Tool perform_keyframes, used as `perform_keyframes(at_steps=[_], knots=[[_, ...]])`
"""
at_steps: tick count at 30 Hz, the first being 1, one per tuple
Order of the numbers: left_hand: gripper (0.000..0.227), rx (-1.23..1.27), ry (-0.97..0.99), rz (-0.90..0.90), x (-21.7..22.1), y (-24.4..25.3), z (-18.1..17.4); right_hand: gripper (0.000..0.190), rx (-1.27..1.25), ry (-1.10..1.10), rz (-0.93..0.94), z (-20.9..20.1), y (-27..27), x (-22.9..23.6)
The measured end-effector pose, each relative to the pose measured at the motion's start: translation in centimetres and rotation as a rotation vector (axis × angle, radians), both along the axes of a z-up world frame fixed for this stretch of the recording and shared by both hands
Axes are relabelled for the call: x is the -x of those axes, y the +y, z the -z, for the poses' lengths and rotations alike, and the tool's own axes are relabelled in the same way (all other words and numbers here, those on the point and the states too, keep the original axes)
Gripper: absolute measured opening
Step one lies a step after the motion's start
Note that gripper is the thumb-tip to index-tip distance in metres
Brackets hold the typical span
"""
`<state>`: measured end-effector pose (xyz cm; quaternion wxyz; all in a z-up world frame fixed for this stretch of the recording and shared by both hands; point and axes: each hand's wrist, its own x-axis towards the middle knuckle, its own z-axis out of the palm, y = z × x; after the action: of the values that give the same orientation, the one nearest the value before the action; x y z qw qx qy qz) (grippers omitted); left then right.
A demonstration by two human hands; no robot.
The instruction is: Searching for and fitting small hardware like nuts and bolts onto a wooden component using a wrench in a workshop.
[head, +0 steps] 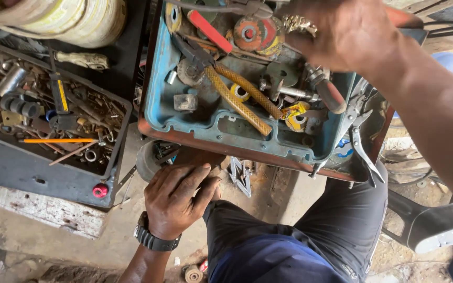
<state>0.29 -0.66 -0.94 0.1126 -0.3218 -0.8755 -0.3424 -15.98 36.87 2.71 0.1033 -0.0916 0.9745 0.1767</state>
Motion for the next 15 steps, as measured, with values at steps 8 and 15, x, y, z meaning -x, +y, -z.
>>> perform_keyframes(at_steps=[8, 15], knots=[[0.035, -0.024, 0.014, 0.008, 0.2, 0.0, 0.1, 0.037, 0.567, -0.023, -0.665, 1.5, -0.3, -3.9], [0.033, -0.02, 0.004, -0.021, 0.3, 0.3, -0.4, 0.062, -0.813, -0.037, -0.973, 5.4, 9.7, 0.3]])
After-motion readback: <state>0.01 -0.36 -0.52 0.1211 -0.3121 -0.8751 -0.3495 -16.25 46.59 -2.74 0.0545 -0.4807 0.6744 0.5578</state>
